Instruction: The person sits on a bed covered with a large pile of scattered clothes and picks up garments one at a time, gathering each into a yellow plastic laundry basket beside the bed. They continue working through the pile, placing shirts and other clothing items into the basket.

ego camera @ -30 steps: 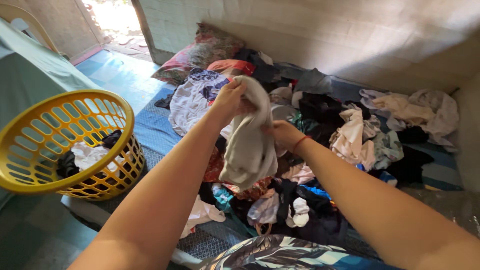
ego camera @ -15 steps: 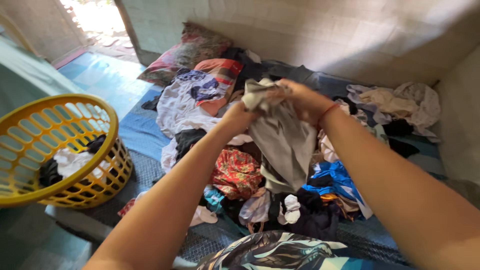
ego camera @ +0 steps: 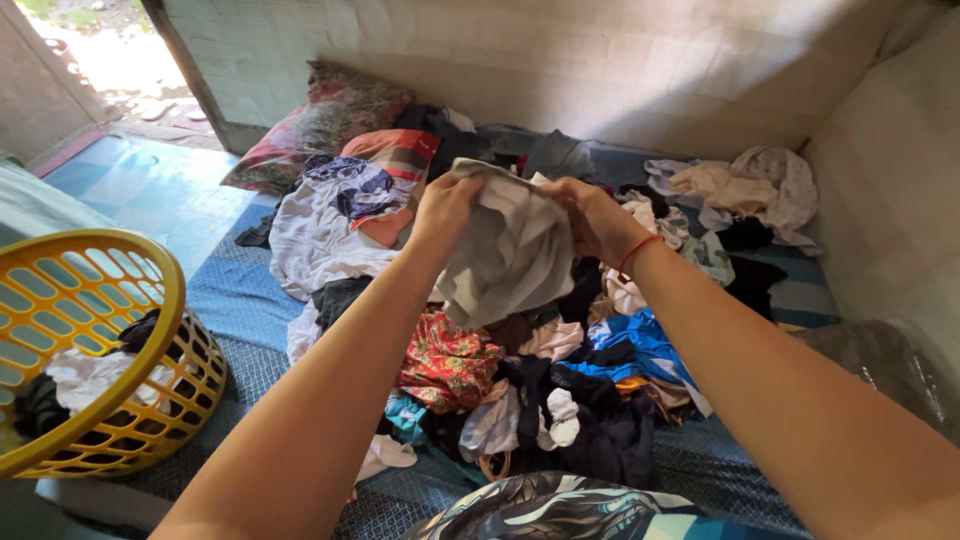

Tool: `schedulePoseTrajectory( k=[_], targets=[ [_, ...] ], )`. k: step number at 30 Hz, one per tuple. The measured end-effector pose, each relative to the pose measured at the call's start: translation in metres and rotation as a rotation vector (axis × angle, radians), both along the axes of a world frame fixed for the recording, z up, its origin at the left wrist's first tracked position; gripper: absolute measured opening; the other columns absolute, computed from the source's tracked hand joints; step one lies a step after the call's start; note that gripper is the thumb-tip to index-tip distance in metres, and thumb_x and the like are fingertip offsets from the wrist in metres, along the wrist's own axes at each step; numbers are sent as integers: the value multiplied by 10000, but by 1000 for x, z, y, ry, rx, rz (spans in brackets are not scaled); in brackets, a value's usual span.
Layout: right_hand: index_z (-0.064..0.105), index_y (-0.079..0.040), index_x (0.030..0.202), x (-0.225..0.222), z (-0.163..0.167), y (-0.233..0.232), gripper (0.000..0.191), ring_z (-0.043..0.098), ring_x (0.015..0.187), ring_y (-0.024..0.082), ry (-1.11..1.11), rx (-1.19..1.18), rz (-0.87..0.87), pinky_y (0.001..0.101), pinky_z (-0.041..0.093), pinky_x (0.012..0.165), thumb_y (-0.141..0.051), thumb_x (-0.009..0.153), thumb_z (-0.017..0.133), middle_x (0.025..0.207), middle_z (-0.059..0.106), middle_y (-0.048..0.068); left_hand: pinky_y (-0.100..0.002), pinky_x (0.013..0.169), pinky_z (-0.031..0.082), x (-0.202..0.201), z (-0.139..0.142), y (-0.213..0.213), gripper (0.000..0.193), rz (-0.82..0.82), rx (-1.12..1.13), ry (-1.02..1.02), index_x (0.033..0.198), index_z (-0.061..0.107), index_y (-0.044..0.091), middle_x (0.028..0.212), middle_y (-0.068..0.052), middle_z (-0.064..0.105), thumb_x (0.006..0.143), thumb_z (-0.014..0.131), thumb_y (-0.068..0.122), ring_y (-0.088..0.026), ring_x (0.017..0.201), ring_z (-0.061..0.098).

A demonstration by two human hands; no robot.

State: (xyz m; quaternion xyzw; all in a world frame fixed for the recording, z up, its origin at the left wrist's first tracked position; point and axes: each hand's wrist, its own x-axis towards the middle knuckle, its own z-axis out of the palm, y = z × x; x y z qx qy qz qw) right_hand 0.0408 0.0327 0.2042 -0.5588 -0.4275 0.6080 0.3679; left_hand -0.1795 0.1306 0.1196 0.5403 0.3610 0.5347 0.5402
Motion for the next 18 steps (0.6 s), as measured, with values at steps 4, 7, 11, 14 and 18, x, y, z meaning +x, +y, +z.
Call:
schedulePoseTrajectory(
  k=[4, 7, 11, 14, 18],
  targets=[
    [638, -202, 1216, 0, -3, 0, 328, 677, 1058, 260, -236, 44, -49, 471, 527, 949, -354, 925, 627, 1173, 695, 49, -248, 764, 493, 15, 17, -6, 321, -127, 89, 35, 1066, 757, 30, 921, 31, 725, 974, 636, 312, -67, 838, 622],
    [669, -148, 1226, 17, -9, 11, 338, 654, 1113, 291, -250, 82, -138, 564, 550, 930, -262, 912, 615, 1219, 679, 84, -277, 781, 503, 12, 28, -9, 337, -14, 264, 104, 1036, 758, 13, 919, -20, 734, 998, 618, 318, -93, 856, 626],
    [603, -155, 1271, 53, -16, 27, 330, 618, 1149, 266, -198, 67, -387, 614, 531, 894, -300, 980, 546, 1254, 639, 56, -357, 733, 512, -6, 33, -7, 370, 316, 204, 408, 967, 751, 30, 797, -146, 715, 956, 543, 337, -219, 756, 678],
    [589, -58, 1242, 75, -20, 27, 336, 673, 1117, 308, 309, 72, -417, 595, 575, 896, -308, 1048, 476, 1232, 675, 107, -404, 744, 517, -11, 41, -6, 381, 360, 126, 361, 940, 722, 23, 813, -173, 714, 954, 511, 339, -272, 771, 684],
    [586, -13, 1188, 72, -12, 32, 272, 702, 1028, 281, 488, 209, -432, 533, 612, 922, -256, 1102, 501, 1134, 700, 100, -438, 816, 512, -3, 53, -20, 462, 362, 171, 552, 1044, 640, 20, 976, -200, 700, 774, 724, 384, -343, 911, 664]
  ],
)
